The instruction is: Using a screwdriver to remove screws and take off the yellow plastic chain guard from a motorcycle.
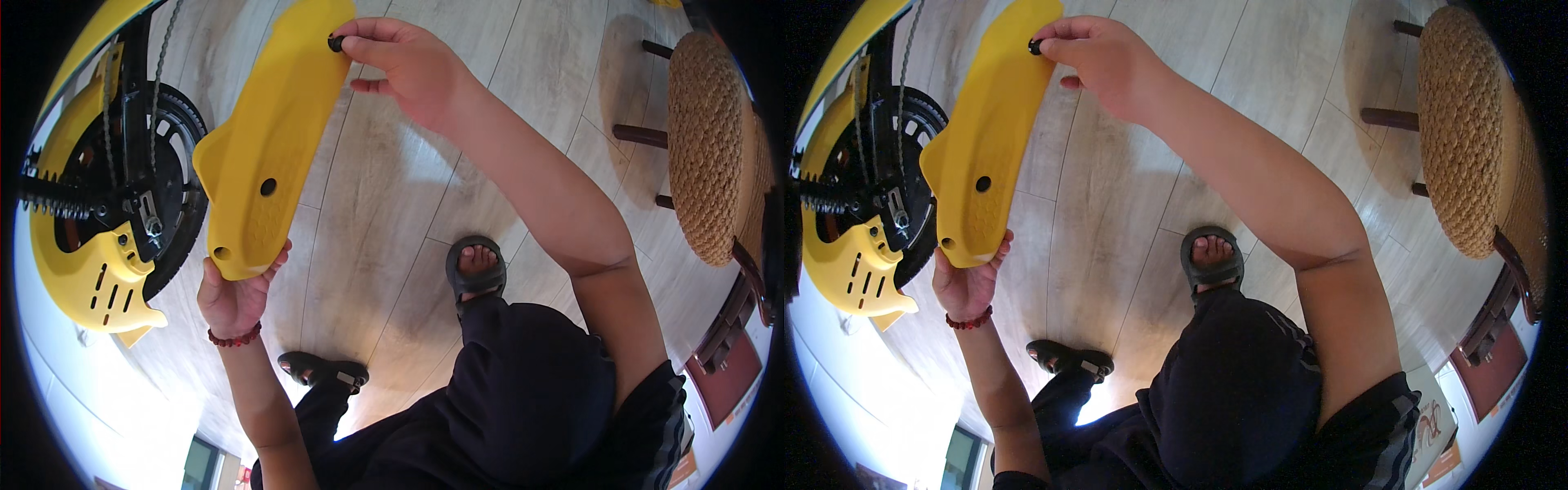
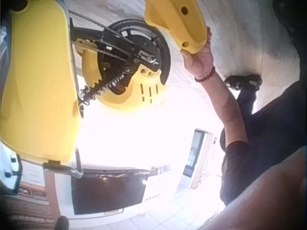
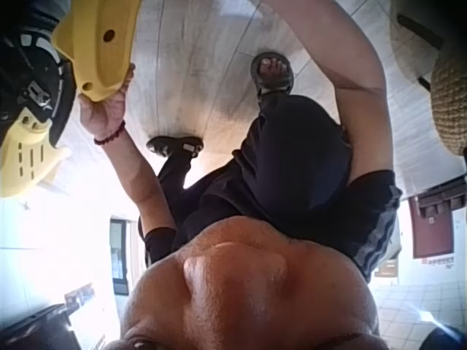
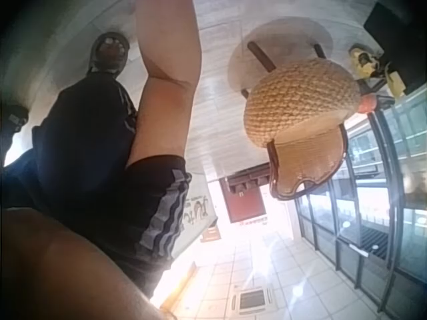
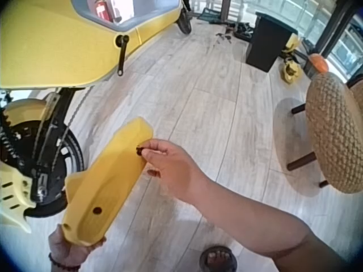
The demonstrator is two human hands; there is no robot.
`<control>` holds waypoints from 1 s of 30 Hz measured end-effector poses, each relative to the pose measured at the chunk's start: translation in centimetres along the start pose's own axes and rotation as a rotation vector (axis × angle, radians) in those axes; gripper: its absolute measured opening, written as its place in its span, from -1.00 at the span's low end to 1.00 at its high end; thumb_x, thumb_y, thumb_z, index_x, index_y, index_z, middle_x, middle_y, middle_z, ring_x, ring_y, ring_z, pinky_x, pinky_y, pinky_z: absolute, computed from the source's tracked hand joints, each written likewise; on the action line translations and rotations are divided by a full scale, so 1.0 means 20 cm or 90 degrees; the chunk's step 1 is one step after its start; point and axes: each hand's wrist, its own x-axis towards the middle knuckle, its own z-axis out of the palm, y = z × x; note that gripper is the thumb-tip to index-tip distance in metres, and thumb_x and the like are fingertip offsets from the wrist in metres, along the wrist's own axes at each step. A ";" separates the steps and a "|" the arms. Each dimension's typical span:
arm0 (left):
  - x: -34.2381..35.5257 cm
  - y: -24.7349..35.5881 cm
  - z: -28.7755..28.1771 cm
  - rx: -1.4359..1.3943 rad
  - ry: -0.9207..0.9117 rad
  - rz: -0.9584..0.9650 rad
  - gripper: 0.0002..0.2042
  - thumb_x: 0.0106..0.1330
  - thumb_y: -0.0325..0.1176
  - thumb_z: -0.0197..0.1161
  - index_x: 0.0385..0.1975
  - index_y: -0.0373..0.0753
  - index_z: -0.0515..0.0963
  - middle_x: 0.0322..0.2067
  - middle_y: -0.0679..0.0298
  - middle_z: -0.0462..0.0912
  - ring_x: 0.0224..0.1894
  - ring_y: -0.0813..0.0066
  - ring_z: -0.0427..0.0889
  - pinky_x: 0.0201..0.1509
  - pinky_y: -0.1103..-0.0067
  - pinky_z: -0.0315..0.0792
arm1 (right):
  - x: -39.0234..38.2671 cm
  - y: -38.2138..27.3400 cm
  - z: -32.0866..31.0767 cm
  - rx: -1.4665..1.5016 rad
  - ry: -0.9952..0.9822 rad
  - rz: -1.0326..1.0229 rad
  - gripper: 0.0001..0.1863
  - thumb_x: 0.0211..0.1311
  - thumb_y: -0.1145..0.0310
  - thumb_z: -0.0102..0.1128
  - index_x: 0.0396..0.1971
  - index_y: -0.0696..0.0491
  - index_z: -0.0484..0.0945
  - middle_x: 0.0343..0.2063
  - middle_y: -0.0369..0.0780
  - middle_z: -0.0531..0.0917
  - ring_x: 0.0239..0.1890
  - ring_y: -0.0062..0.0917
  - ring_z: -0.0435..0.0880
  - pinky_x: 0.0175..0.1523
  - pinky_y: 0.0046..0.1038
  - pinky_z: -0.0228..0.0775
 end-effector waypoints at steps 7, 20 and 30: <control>0.01 0.01 0.02 0.038 0.017 0.000 -0.38 0.30 -0.01 0.01 0.21 -0.36 0.16 0.14 -0.13 0.26 0.15 -0.12 0.31 0.22 0.22 0.23 | 0.01 0.02 0.01 0.128 -0.048 0.053 -0.76 0.24 0.35 0.04 -0.12 0.09 0.46 -0.17 -0.23 0.53 -0.12 -0.48 0.48 -0.06 -0.27 0.38; 0.04 -0.04 0.07 0.039 -0.004 0.021 -0.38 0.30 0.00 0.02 0.18 -0.40 0.19 0.12 -0.13 0.30 0.11 -0.11 0.36 0.20 0.25 0.28 | -0.01 -0.02 0.08 0.191 0.010 0.033 -0.82 0.24 0.36 0.04 -0.17 -0.01 0.35 -0.22 -0.30 0.48 -0.13 -0.52 0.46 0.03 -0.22 0.35; 0.04 -0.05 0.08 0.055 -0.009 0.027 -0.37 0.29 0.00 0.03 0.19 -0.40 0.18 0.11 -0.13 0.30 0.12 -0.09 0.36 0.21 0.25 0.27 | -0.03 -0.09 0.09 0.144 -0.001 0.019 -0.82 0.36 0.30 -0.12 -0.11 -0.01 0.32 -0.27 -0.34 0.40 -0.22 -0.65 0.39 -0.04 -0.45 0.30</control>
